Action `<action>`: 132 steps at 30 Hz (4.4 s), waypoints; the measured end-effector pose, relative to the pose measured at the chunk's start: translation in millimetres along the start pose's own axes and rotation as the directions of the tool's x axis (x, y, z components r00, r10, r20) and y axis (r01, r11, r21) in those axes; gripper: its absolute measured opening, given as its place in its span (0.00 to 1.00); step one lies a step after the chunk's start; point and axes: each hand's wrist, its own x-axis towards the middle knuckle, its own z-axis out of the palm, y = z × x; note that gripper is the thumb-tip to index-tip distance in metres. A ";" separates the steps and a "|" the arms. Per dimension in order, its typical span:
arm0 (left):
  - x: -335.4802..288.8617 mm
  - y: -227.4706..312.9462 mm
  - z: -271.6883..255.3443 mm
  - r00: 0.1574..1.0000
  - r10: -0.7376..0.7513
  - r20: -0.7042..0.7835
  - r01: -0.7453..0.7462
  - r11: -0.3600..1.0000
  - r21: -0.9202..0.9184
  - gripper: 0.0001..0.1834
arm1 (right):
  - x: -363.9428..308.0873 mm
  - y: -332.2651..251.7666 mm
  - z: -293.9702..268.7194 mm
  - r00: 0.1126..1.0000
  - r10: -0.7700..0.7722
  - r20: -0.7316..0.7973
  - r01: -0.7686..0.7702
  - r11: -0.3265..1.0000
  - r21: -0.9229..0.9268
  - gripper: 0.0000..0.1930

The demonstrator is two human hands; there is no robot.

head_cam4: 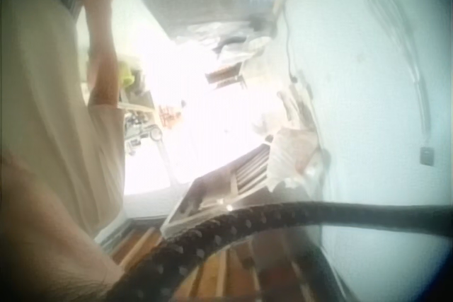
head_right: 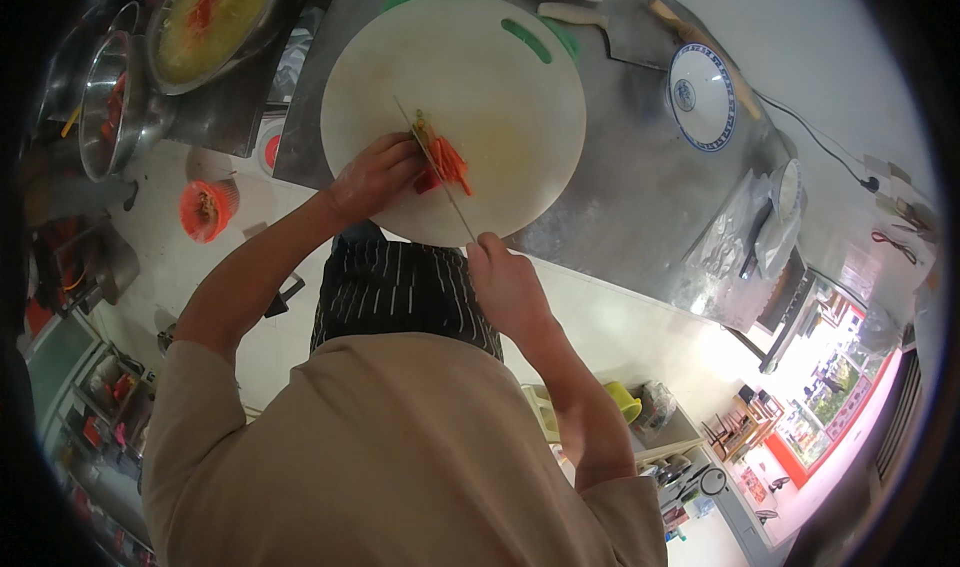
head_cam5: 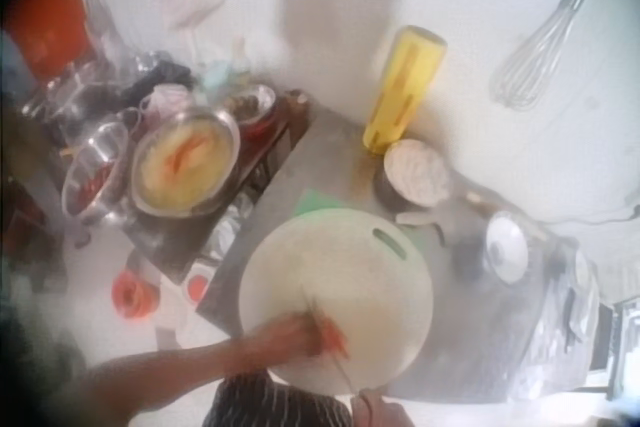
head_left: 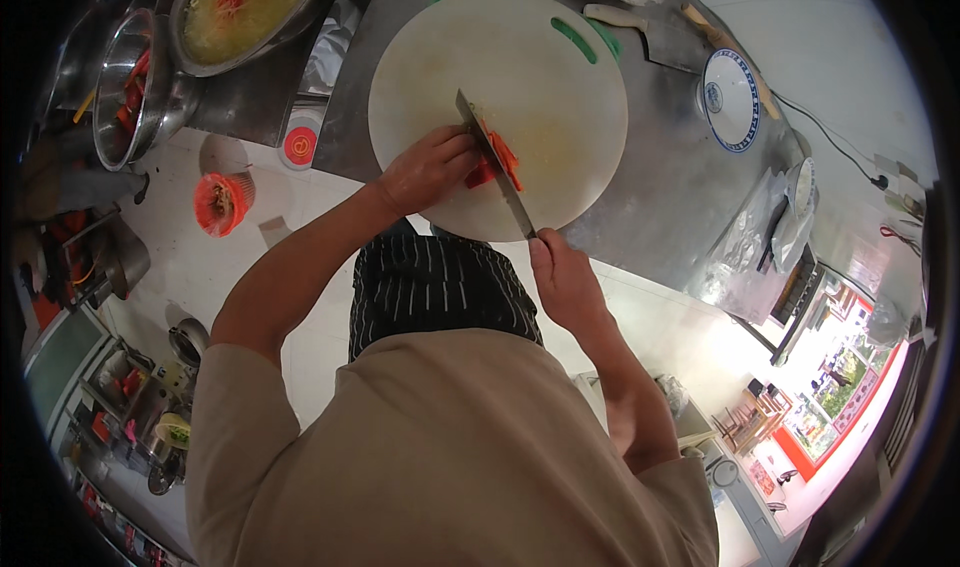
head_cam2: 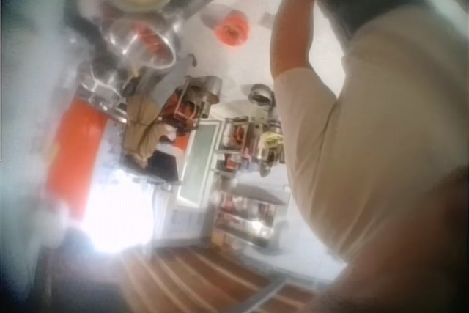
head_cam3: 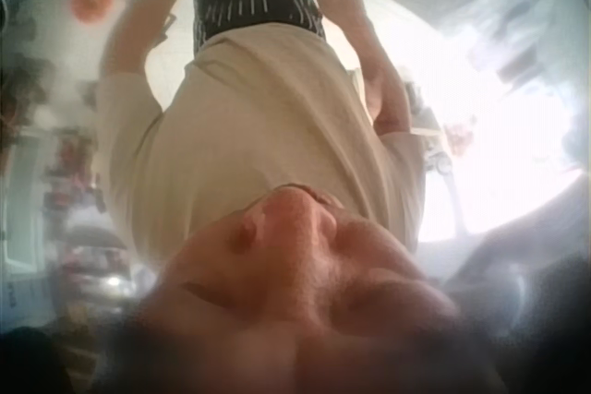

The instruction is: The person washes red peppers in a sink, then moves to a cutting board to slice them into thin strips using a cleaver. The sliced peppers are transferred into a bowl containing shredded vegetables.

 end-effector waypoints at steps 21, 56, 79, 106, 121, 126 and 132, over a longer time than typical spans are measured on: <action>-5.4 -3.7 -0.2 1.000 -0.023 0.007 0.023 1.000 -0.018 0.15 | 9.5 -5.1 12.5 0.997 -0.071 -0.009 0.069 0.993 -0.095 0.16; -10.8 -1.0 -10.2 0.993 0.072 0.088 -0.069 0.997 -0.037 0.15 | -0.2 -8.1 31.5 0.997 0.064 -0.054 -0.063 0.998 0.022 0.15; -11.6 -2.4 -11.4 0.997 0.043 0.067 -0.035 0.993 -0.117 0.13 | 8.0 -14.1 38.3 0.997 -0.009 -0.075 0.011 1.000 0.026 0.15; -15.3 -6.0 -20.8 0.980 0.040 0.195 -0.013 0.990 -0.140 0.16 | 5.7 -16.8 51.4 0.990 0.072 -0.122 -0.068 0.997 0.032 0.17; -19.9 -13.1 -19.5 0.989 0.046 0.139 -0.024 0.987 -0.156 0.16 | 7.3 -24.4 48.1 0.994 0.021 -0.111 -0.012 0.997 0.081 0.18; -18.2 -14.5 -24.3 0.984 0.080 0.160 -0.058 0.989 -0.134 0.16 | 2.8 -31.5 46.7 0.992 -0.049 -0.115 0.058 0.996 0.071 0.18; -19.1 -18.6 -25.0 0.985 0.105 0.137 -0.089 0.989 -0.114 0.17 | 6.3 -29.7 52.9 0.988 0.081 -0.135 -0.072 0.995 0.068 0.18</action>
